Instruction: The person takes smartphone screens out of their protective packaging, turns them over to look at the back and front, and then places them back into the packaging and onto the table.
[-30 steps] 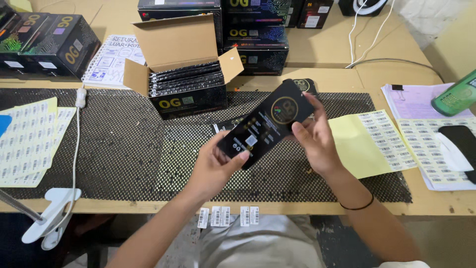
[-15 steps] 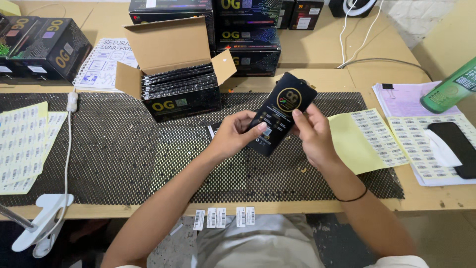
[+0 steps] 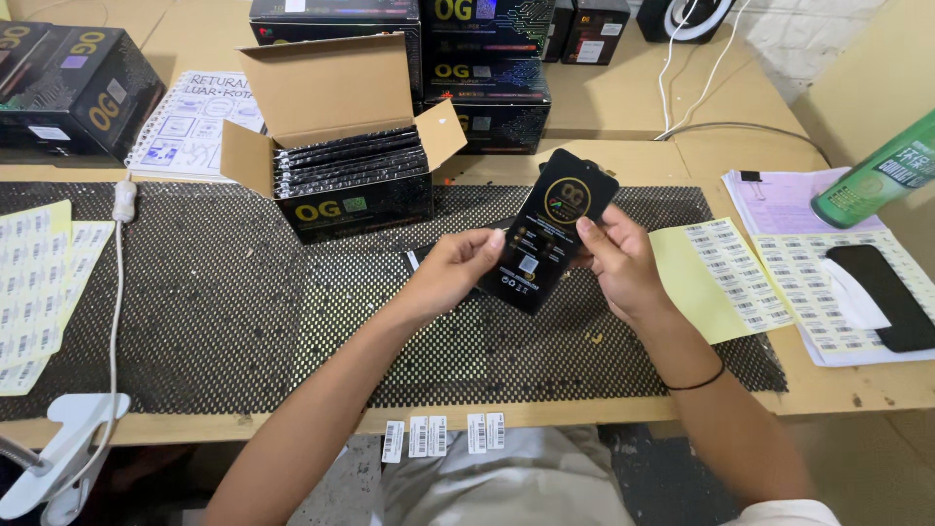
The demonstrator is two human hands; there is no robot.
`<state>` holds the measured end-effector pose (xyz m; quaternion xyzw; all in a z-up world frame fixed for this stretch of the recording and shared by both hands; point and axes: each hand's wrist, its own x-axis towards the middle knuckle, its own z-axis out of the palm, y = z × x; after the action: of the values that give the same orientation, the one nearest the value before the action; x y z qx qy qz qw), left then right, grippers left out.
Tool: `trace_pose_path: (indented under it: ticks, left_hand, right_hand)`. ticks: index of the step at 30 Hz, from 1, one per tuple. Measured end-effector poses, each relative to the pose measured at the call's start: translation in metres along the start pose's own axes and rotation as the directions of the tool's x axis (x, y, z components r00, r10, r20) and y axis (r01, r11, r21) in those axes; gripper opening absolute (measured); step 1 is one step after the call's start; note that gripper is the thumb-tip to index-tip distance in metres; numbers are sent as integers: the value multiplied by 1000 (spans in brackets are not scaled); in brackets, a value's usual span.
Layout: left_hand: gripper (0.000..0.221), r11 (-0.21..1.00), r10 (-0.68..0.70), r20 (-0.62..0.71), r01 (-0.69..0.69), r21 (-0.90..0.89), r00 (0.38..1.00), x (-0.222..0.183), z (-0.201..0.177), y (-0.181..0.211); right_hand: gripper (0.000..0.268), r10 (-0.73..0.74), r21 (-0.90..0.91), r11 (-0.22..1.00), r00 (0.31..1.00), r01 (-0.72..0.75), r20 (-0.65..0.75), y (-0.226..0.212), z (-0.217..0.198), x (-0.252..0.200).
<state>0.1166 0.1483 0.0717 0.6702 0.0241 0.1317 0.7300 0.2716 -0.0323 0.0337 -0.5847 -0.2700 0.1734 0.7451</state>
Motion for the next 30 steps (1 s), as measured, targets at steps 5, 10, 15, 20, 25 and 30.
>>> trace_pose_path:
  ticks: [5, 10, 15, 20, 25, 30]
  left_hand:
    - [18, 1000, -6, 51, 5, 17, 999, 0, 0, -18]
    - [17, 993, -115, 14, 115, -33, 993, 2, -7, -18]
    - [23, 981, -191, 35, 192, -18, 981, 2, -10, -8]
    - [35, 993, -90, -42, 93, 71, 995, 6, -15, -16]
    - [49, 690, 206, -60, -101, 717, 977, 9, -24, -8]
    - [88, 318, 23, 99, -101, 943, 995, 9, -15, -11]
  right_hand:
    - [33, 6, -12, 1000, 1000, -6, 18, 3, -2, 1]
    - [31, 28, 10, 1000, 999, -28, 28, 5, -2, 2]
    - [33, 37, 28, 999, 999, -38, 22, -2, 8, 0]
    - [33, 28, 19, 999, 999, -29, 24, 5, 3, 1]
    - [33, -19, -16, 1000, 1000, 19, 1, 10, -12, 11]
    - [40, -201, -225, 961, 964, 160, -176, -37, -1, 16]
